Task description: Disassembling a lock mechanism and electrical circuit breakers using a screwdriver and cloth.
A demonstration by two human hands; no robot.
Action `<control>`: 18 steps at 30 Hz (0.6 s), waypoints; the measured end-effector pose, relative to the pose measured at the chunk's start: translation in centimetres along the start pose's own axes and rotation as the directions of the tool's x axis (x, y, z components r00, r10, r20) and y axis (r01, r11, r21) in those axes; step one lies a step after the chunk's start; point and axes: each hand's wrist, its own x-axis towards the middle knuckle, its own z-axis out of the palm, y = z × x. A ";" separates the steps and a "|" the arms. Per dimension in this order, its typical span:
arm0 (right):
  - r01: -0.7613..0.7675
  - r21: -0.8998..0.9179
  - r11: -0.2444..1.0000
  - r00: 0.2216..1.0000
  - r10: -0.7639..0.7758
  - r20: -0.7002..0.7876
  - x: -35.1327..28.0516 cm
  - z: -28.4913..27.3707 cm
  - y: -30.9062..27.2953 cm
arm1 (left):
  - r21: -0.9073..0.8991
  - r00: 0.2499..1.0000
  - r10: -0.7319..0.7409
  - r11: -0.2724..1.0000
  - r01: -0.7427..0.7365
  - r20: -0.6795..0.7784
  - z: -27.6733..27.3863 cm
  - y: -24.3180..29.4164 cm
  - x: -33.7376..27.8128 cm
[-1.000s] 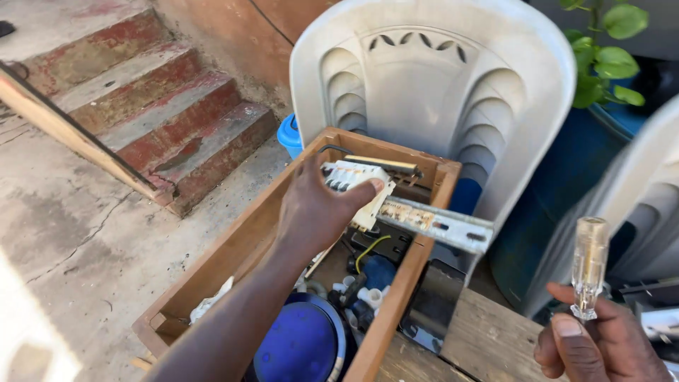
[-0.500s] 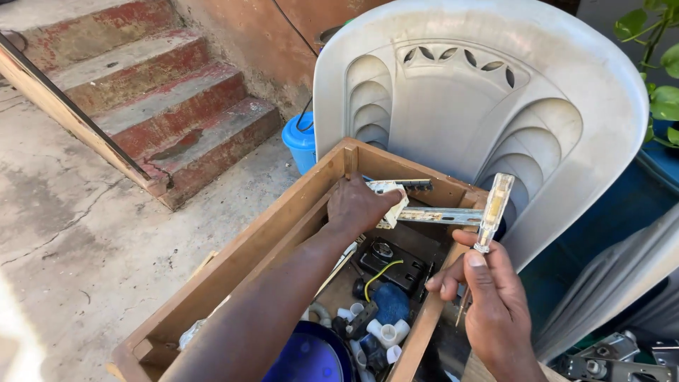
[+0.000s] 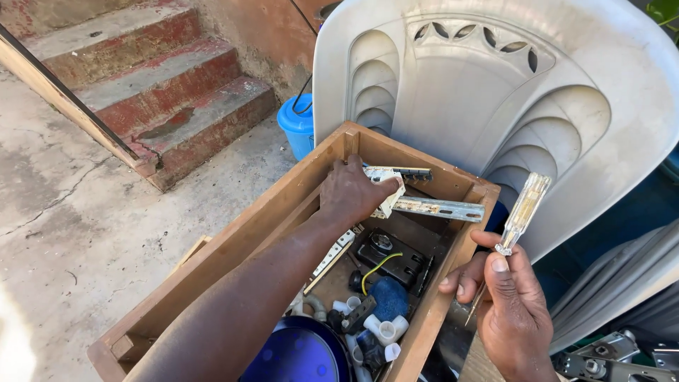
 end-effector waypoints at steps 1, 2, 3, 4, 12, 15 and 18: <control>-0.004 0.000 1.000 1.000 0.004 0.000 -0.1 -0.2 0.1 | 0.001 1.000 -0.003 1.000 0.003 0.003 0.1 -0.1 -0.1; -0.005 0.009 1.000 1.000 0.005 0.004 0.0 -0.3 0.2 | -0.009 1.000 -0.002 1.000 0.002 0.009 0.1 -0.1 0.0; -0.007 0.018 1.000 1.000 0.007 0.009 0.1 -0.4 0.4 | -0.019 1.000 0.000 1.000 0.001 0.015 0.0 -0.1 0.1; -0.008 0.017 1.000 1.000 0.008 0.005 0.1 -0.3 0.4 | -0.019 1.000 0.001 1.000 -0.001 0.019 -0.6 -0.1 0.3; 0.028 0.034 0.999 0.998 -0.030 0.061 0.2 -0.5 0.1 | 0.006 0.981 -0.040 0.999 0.039 0.187 0.2 0.4 2.4; 0.020 0.001 1.000 0.998 -0.020 0.062 0.3 -0.4 -0.1 | -0.015 0.997 -0.010 1.000 0.011 0.078 2.2 0.2 2.1; 0.015 -0.021 1.000 0.998 -0.014 0.059 0.4 -0.4 -0.2 | -0.061 0.998 -0.005 0.998 0.001 -0.065 4.8 -0.6 2.6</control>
